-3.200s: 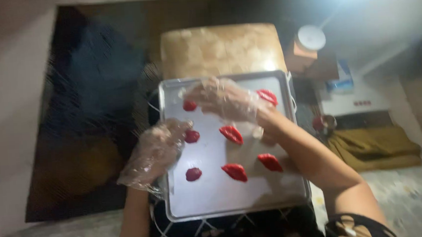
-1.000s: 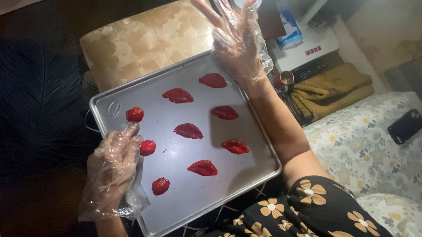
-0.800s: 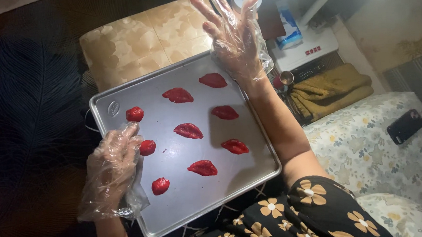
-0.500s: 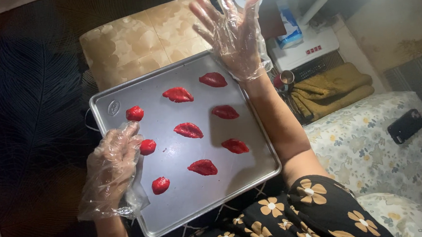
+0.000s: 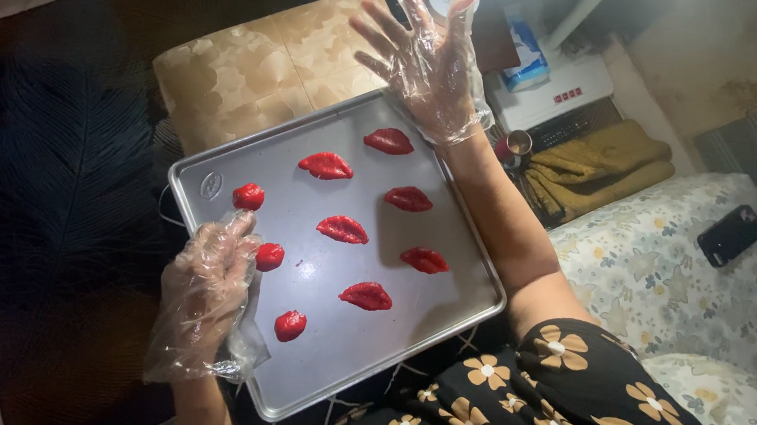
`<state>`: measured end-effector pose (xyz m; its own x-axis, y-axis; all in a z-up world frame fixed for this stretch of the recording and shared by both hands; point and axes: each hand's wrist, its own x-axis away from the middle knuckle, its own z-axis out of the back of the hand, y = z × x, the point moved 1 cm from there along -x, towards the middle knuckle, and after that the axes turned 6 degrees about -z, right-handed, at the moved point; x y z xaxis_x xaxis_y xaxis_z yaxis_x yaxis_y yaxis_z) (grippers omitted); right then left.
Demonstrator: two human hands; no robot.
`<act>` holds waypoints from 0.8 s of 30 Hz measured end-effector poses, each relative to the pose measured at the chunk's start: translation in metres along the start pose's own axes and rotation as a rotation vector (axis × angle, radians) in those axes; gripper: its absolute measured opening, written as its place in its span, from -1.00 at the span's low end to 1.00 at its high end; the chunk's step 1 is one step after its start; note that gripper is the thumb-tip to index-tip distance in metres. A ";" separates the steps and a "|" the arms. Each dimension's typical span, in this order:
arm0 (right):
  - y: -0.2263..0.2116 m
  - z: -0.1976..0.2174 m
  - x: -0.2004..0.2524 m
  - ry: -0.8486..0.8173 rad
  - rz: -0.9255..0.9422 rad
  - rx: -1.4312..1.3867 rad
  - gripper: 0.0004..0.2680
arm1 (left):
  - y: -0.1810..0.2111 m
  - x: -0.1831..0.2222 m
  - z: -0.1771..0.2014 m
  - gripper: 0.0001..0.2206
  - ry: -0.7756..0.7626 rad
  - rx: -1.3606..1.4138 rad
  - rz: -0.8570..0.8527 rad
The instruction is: Arranging red lip-shaped candies on a metal baking tray while wearing plastic gloves.
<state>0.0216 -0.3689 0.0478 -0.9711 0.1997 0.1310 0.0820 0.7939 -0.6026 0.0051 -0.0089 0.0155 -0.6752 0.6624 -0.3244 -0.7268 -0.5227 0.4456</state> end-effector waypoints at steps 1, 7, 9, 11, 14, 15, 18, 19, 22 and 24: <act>0.000 -0.001 0.002 -0.016 0.008 -0.017 -0.17 | 0.003 -0.002 0.002 -0.76 -0.003 0.027 0.019; -0.001 -0.001 0.004 -0.044 0.019 -0.007 -0.19 | -0.008 0.000 -0.002 -0.84 0.020 -0.149 -0.236; 0.000 0.002 0.003 -0.025 0.006 -0.015 -0.19 | -0.006 0.001 -0.003 -0.90 0.022 -0.309 -0.398; 0.002 0.010 -0.001 -0.084 0.026 -0.013 -0.22 | 0.001 0.000 -0.001 -0.74 -0.009 -0.004 0.014; 0.006 0.031 -0.008 -0.376 0.125 0.177 -0.30 | 0.001 0.000 -0.001 -0.73 -0.003 0.028 0.017; 0.007 0.032 -0.009 -0.376 0.126 0.177 -0.30 | 0.000 0.001 -0.002 -0.73 -0.003 0.028 0.017; 0.006 0.032 -0.010 -0.410 0.147 0.198 -0.29 | -0.003 0.002 -0.004 -0.73 0.004 0.016 -0.024; 0.006 0.030 -0.009 -0.377 0.136 0.184 -0.30 | -0.004 0.003 -0.004 -0.73 0.008 -0.005 -0.029; 0.003 0.013 -0.003 -0.176 0.075 0.099 -0.26 | -0.006 0.002 -0.004 -0.73 0.013 -0.020 -0.035; 0.002 0.012 0.000 -0.009 0.028 0.029 -0.21 | -0.003 0.003 -0.003 -0.72 0.016 -0.014 -0.035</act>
<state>0.0194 -0.3738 0.0370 -0.9705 0.2161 0.1070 0.1023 0.7709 -0.6287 0.0051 -0.0071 0.0111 -0.6508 0.6722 -0.3529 -0.7520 -0.5065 0.4219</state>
